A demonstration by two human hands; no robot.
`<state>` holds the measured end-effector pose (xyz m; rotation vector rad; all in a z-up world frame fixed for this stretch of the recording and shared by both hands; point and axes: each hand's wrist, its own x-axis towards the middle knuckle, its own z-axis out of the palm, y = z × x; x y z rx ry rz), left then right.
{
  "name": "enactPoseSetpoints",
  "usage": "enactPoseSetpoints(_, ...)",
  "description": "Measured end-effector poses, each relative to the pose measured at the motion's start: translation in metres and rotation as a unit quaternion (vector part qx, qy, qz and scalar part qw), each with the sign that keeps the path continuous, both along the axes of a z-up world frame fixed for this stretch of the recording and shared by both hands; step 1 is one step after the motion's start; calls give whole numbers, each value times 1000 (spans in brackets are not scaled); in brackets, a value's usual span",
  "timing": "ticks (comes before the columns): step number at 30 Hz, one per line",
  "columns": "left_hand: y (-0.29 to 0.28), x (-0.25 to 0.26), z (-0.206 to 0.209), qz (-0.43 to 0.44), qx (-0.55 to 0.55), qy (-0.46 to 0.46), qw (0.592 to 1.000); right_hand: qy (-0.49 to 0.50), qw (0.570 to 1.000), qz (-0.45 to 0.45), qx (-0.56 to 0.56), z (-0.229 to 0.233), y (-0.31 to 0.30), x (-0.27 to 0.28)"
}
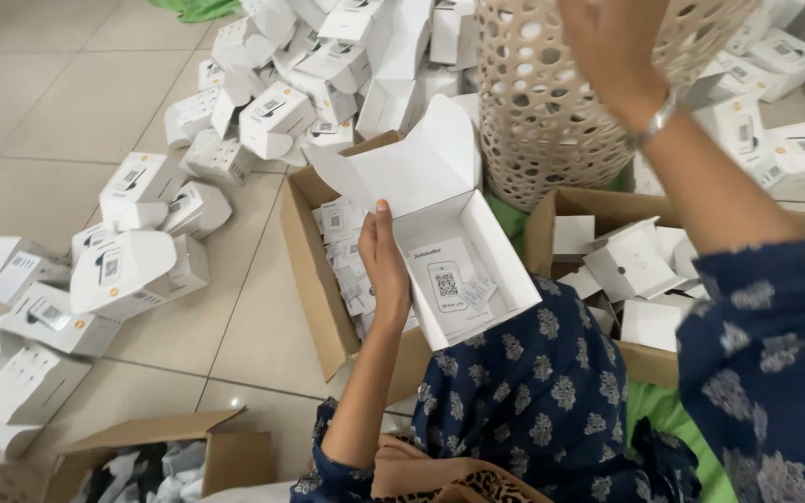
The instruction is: The person unboxes components and organizes them.
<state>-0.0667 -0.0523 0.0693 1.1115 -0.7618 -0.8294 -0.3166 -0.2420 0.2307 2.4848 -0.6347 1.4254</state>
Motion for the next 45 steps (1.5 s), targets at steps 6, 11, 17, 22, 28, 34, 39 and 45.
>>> enactPoseSetpoints(6, 29, 39, -4, 34, -19, -65, 997, 309, 916, 135, 216, -52, 186, 110)
enactPoseSetpoints(11, 49, 71, -28, 26, -12, -9, 1000, 423, 871, 126, 215, -106, 208, 169)
enactPoseSetpoints(17, 75, 89, -47, 24, 67, 23, 997, 439, 847, 147, 262, -157, 215, 196)
enactPoseSetpoints(22, 75, 109, -77, 32, 62, -51, 996, 446, 848, 170, 232, -201, 204, 198)
enactPoseSetpoints(28, 79, 168, -92, 55, 47, -71, 995, 109, 967, 142, 181, -119, 196, 165)
enactPoseSetpoints(34, 87, 188, -130, 130, 21, 15, 991, -92, 966, -4, 243, -198, 135, 168)
enactPoseSetpoints(39, 91, 189, -166, 146, 26, 44, 988, 399, 803, -45, 440, -361, 93, 172)
enactPoseSetpoints(45, 83, 184, -160, 189, 84, -27, 978, 121, 831, -92, 536, -279, 129, 204)
